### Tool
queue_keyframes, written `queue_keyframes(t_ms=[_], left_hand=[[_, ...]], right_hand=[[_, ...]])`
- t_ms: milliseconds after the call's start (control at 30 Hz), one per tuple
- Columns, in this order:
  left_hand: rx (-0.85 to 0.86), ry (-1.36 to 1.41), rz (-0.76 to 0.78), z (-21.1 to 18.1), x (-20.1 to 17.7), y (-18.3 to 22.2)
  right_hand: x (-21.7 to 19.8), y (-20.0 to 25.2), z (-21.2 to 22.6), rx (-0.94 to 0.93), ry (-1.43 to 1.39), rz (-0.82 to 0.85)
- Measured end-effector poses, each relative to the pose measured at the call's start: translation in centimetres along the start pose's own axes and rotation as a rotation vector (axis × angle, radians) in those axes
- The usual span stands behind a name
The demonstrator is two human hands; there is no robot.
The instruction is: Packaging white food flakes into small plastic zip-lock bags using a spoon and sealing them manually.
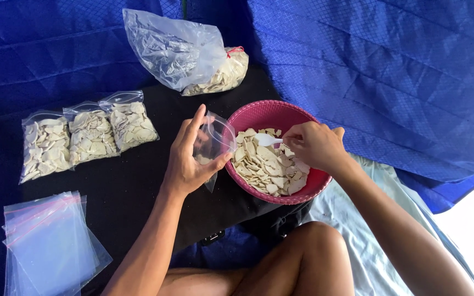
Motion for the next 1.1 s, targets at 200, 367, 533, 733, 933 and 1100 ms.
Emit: queue_keyframes(t_ms=[200,367,533,733,933,1100], left_hand=[[0.0,0.002,0.01,0.1,0.2,0.0],[-0.005,0.007,0.014,-0.2,0.2,0.1],[0.002,0.005,0.003,-0.3,0.1,-0.1],[-0.005,0.005,-0.006,-0.3,0.0,-0.1],[-0.037,0.007,-0.018,-0.4,-0.1,0.0],[-0.036,-0.01,-0.036,-0.4,-0.4,0.1]], right_hand=[[-1.6,1.2,1.1,0.003,0.146,-0.019],[-0.7,0.8,1.1,-0.028,0.068,0.0],[-1.6,0.9,0.9,-0.016,-0.051,0.022],[-3.5,2.0,1.2,0.024,-0.192,0.063],[-7.7,4.2,6.0,-0.056,-0.197,-0.094],[-9.1,5.1,9.1,-0.195,0.015,-0.299]])
Point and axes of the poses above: each hand's wrist, its own y-axis away from the middle knuckle, its own x-axis out of the palm, z = x × y, the point moved 7 cm from there along -y, towards the middle knuckle, and after that the axes turned 3 degrees about -x, right-handed, at the moved point
